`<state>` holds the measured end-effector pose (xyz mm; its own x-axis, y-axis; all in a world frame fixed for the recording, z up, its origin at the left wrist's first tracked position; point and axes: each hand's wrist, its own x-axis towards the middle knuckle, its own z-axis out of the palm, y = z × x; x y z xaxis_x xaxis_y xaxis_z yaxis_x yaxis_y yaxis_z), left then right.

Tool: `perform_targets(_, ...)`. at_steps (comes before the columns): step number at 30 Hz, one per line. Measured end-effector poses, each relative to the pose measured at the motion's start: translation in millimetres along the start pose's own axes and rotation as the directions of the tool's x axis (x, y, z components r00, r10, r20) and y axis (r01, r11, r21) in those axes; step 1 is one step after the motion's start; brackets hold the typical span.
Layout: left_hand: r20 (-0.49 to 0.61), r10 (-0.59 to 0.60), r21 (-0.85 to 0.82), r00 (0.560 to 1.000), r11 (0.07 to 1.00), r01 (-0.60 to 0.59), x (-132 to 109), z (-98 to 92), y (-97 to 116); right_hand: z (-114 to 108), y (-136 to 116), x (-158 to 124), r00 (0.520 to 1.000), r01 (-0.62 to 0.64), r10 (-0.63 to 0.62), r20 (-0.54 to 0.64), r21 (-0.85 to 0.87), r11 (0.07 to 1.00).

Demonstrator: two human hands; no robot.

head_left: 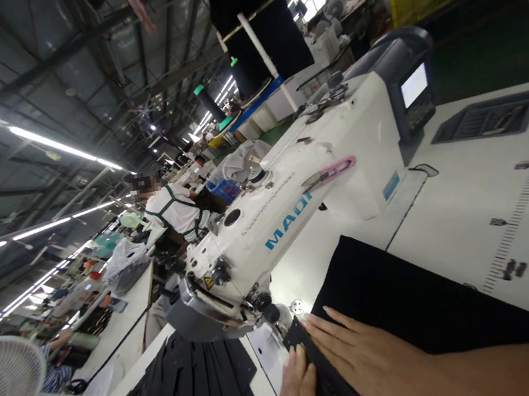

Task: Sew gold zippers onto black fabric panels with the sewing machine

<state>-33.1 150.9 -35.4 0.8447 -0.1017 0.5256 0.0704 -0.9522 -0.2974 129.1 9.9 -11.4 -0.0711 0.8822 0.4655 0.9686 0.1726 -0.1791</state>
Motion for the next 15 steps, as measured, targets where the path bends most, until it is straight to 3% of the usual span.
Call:
perform_targets(3, 0.062, 0.048, 0.047, 0.997, 0.998, -0.051, 4, -6.4, -2, -11, 2, 5, 0.990, -0.025, 0.009, 0.138, 0.116, 0.993)
perform_targets(5, 0.079, -0.020, 0.095, 0.997, 0.995, 0.013, 9, -9.0, -3, -8, 6, 10, 0.983, -0.035, 0.013, 0.184, 0.121, 0.992)
perform_targets(7, 0.087, -0.101, 0.113, 0.991, 0.989, 0.090, 17, -11.1, -2, 4, 11, 14, 0.988, -0.022, 0.006, 0.155, 0.101, 0.995)
perform_targets(11, 0.058, -0.103, 0.073, 0.993, 0.992, 0.099, 28, -11.4, -4, 23, 22, 20, 0.994, 0.033, -0.040, 0.105, 0.064, 0.997)
perform_targets(15, -0.013, -0.124, 0.038, 0.992, 0.991, 0.125, 25, 0.8, -7, 19, 23, 26, 0.984, 0.049, -0.058, 0.166, 0.057, 0.997)
